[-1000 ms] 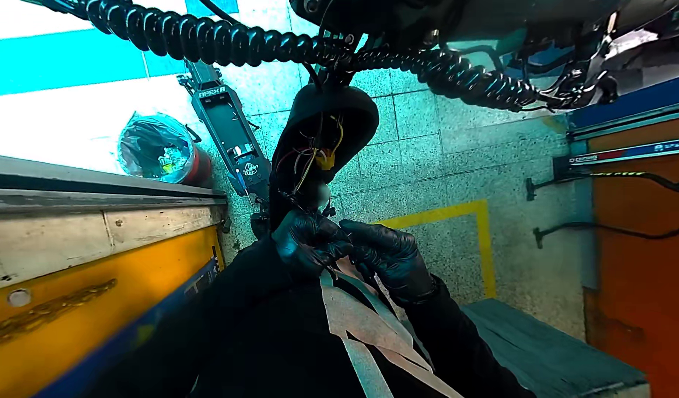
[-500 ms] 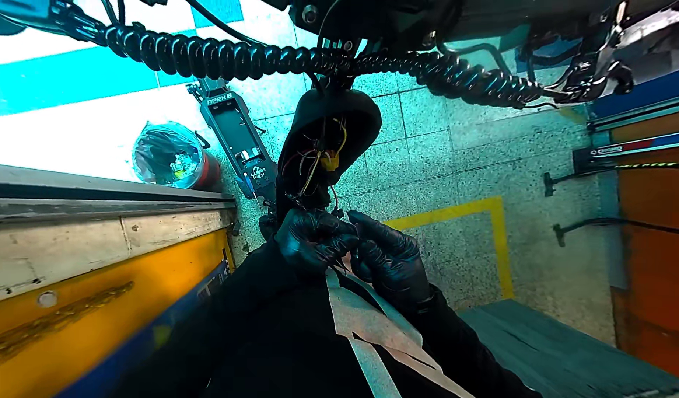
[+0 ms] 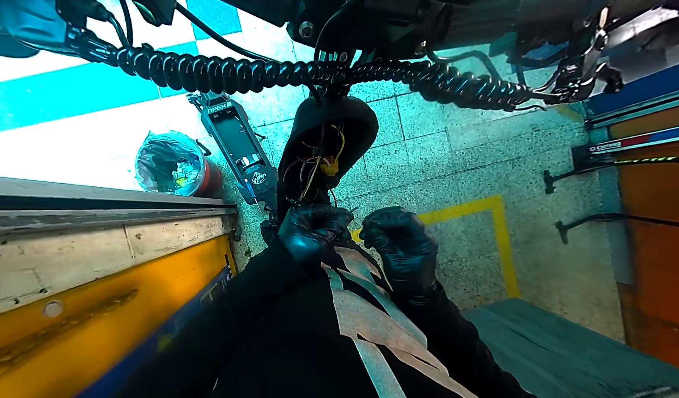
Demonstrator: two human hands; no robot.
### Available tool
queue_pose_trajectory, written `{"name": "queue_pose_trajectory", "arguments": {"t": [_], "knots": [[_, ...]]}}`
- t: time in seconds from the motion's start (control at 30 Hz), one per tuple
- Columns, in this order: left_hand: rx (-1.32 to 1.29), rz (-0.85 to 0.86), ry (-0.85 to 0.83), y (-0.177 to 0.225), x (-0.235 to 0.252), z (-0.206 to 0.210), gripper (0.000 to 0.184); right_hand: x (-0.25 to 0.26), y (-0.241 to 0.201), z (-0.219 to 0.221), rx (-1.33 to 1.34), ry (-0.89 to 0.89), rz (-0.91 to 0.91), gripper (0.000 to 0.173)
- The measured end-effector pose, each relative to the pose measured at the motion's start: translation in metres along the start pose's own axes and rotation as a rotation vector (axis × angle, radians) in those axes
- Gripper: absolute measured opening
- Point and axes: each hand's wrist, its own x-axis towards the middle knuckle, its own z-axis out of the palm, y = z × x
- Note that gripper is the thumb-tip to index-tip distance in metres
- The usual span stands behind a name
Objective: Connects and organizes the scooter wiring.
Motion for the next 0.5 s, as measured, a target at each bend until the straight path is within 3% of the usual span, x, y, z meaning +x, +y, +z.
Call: {"name": "queue_pose_trajectory", "arguments": {"t": [0.17,0.5], "knots": [[-0.034,-0.09,0.049,0.008,-0.001,0.007,0.017,0.0,0.016,0.011,-0.274,0.042,-0.236,0.013],[0.022,-0.033,0.046,0.006,-0.004,0.005,0.012,0.004,0.02,0.016,-0.328,0.017,-0.296,0.009]]}}
